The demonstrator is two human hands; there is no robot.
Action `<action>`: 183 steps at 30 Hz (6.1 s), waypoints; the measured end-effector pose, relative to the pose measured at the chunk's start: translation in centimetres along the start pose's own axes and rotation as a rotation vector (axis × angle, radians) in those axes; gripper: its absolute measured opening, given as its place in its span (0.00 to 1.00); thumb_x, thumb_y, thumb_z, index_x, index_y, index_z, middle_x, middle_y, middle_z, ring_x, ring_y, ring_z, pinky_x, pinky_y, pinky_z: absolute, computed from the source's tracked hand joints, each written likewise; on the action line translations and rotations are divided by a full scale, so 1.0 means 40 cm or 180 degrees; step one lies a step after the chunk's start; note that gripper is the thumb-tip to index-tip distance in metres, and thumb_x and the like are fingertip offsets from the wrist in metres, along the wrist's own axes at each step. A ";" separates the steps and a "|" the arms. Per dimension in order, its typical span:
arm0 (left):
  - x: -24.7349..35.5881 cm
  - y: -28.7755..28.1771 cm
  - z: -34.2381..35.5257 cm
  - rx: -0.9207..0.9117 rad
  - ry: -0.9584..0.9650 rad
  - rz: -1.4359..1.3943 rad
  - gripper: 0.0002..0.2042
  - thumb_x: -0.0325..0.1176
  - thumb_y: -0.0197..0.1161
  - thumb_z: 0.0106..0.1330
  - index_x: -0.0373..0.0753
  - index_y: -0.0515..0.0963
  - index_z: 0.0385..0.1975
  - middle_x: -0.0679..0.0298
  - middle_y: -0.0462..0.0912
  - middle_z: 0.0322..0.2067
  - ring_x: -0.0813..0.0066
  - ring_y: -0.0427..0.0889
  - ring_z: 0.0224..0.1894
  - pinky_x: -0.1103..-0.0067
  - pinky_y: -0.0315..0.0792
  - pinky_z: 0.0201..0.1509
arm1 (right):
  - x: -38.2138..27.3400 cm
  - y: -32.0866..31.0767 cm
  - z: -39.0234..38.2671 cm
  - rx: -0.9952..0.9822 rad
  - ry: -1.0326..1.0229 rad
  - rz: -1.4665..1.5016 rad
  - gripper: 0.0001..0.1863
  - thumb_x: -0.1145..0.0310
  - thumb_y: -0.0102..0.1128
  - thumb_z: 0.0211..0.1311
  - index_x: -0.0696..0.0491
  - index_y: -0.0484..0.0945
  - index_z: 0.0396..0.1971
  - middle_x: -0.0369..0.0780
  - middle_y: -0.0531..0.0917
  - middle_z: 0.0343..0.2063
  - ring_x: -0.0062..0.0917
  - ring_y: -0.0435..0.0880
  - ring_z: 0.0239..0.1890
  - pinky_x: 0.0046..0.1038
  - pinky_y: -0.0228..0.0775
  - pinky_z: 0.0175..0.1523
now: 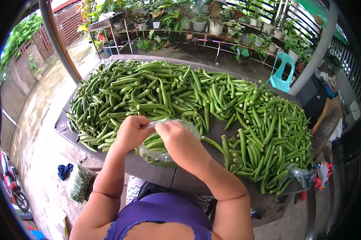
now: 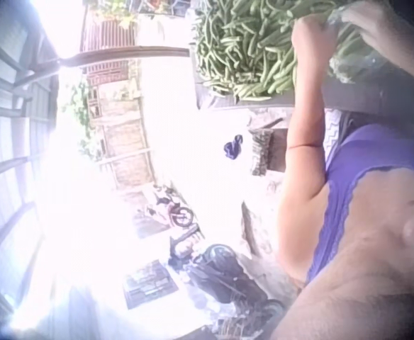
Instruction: The person picks up okra pods from a pile on a table and places them into a plastic bag by hand.
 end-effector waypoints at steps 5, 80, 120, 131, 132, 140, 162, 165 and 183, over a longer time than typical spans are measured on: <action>-0.010 -0.007 -0.013 -0.0015 0.0154 -0.0242 0.10 0.35 0.70 0.58 0.36 0.86 0.34 0.53 0.82 0.22 0.61 0.82 0.23 0.71 0.74 0.31 | 0.090 -0.003 -0.022 0.0661 0.0799 0.1491 0.11 0.78 0.70 0.57 0.58 0.82 0.39 0.47 0.86 0.34 0.32 0.88 0.32 0.29 0.79 0.35; 0.013 -0.008 0.002 0.0150 0.0474 0.0960 0.09 0.39 0.73 0.57 0.39 0.87 0.28 0.59 0.85 0.28 0.56 0.85 0.31 0.67 0.77 0.37 | 0.138 0.111 -0.015 -0.0301 -0.0074 -0.0933 0.12 0.75 0.60 0.54 0.54 0.83 0.39 0.37 0.85 0.37 0.34 0.82 0.46 0.35 0.71 0.51; 0.035 -0.012 -0.004 0.0278 0.0376 0.0515 0.08 0.39 0.71 0.57 0.41 0.87 0.28 0.63 0.85 0.30 0.56 0.85 0.33 0.67 0.78 0.38 | 0.792 -0.011 -0.151 0.0942 0.3054 -0.1239 0.14 0.72 0.70 0.52 0.52 0.86 0.40 0.47 0.88 0.37 0.44 0.87 0.43 0.40 0.78 0.48; 0.028 -0.011 0.023 0.0129 0.0160 0.0426 0.09 0.39 0.71 0.58 0.41 0.88 0.30 0.62 0.84 0.26 0.58 0.84 0.28 0.70 0.75 0.36 | 0.130 0.009 -0.006 -0.0255 0.0351 -0.0348 0.12 0.81 0.60 0.50 0.55 0.86 0.35 0.39 0.85 0.30 0.36 0.82 0.38 0.37 0.72 0.46; 0.029 -0.009 0.021 0.0182 0.0216 0.0467 0.09 0.38 0.71 0.58 0.40 0.88 0.30 0.62 0.84 0.26 0.58 0.83 0.27 0.70 0.75 0.35 | 0.129 0.048 -0.004 -0.0005 0.0300 -0.0543 0.13 0.80 0.59 0.51 0.53 0.86 0.35 0.38 0.84 0.29 0.34 0.81 0.39 0.37 0.69 0.46; -0.029 0.032 0.024 -0.0025 0.0473 -0.0056 0.12 0.34 0.70 0.61 0.33 0.84 0.38 0.60 0.82 0.25 0.72 0.78 0.26 0.75 0.72 0.35 | 0.163 0.145 -0.028 0.0309 0.0484 -0.0582 0.06 0.75 0.70 0.49 0.52 0.83 0.29 0.36 0.83 0.33 0.33 0.79 0.41 0.37 0.67 0.45; -0.016 0.051 0.090 -0.0734 -0.0019 0.0522 0.16 0.39 0.79 0.51 0.33 0.86 0.30 0.53 0.83 0.22 0.65 0.81 0.24 0.70 0.74 0.33 | 0.295 0.062 -0.008 0.0526 0.1479 0.2923 0.17 0.82 0.69 0.58 0.56 0.80 0.47 0.32 0.81 0.38 0.13 0.80 0.41 0.19 0.73 0.49; -0.055 0.056 0.090 -0.0493 0.0144 0.0471 0.17 0.40 0.77 0.53 0.32 0.83 0.30 0.50 0.82 0.24 0.57 0.81 0.26 0.67 0.74 0.35 | 0.243 0.018 0.020 0.0203 0.0934 0.1341 0.29 0.70 0.73 0.57 0.54 0.74 0.59 0.42 0.84 0.49 0.26 0.83 0.47 0.29 0.74 0.55; -0.065 -0.027 0.018 -0.0158 0.0042 0.0264 0.13 0.34 0.66 0.61 0.27 0.79 0.27 0.52 0.71 0.15 0.72 0.64 0.19 0.69 0.65 0.25 | 0.230 0.169 0.036 -0.0640 0.1060 0.0826 0.13 0.65 0.74 0.57 0.58 0.83 0.34 0.45 0.85 0.33 0.38 0.86 0.35 0.34 0.75 0.42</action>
Point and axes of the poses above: each hand's wrist, its own z-axis towards the middle knuckle, its own y-axis out of the palm, x = y × z, the point moved 4 cm from there along z, towards the middle knuckle
